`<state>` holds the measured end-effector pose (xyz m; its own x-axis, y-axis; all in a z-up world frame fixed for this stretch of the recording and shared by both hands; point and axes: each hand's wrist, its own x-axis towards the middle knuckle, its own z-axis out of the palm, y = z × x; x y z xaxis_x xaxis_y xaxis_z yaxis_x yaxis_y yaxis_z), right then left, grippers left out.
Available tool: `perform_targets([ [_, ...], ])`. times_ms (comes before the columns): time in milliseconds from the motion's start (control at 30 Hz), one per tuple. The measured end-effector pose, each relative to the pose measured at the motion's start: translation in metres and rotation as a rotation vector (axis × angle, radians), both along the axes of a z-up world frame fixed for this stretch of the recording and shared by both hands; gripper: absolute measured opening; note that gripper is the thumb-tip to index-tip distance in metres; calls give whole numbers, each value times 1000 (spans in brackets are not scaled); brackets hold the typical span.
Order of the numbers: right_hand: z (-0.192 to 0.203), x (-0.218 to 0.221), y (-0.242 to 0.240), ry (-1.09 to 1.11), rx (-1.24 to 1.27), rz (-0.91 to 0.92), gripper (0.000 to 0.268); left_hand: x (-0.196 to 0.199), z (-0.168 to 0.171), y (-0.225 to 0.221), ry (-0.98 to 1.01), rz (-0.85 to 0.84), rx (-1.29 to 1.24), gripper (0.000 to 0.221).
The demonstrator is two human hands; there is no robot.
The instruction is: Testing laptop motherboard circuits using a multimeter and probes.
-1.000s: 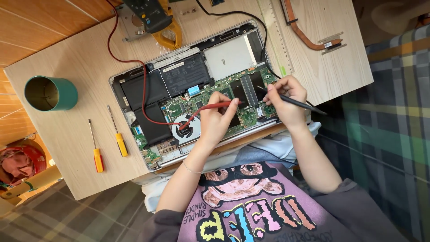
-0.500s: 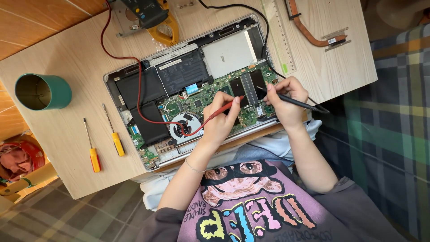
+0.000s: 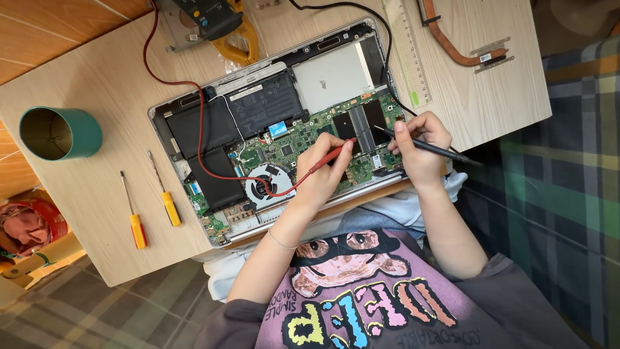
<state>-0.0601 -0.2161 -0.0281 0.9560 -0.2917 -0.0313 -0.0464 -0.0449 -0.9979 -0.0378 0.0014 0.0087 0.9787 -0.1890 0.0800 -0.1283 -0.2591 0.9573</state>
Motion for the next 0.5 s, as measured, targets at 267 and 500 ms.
perform_targets([
  [267, 11, 3, 5, -21, -57, 11, 18, 0, 5, -3, -60, -4, 70, 17],
  [500, 2, 0, 2, -33, -217, 28, 24, 3, 8, -3, -43, -10, 67, 18],
])
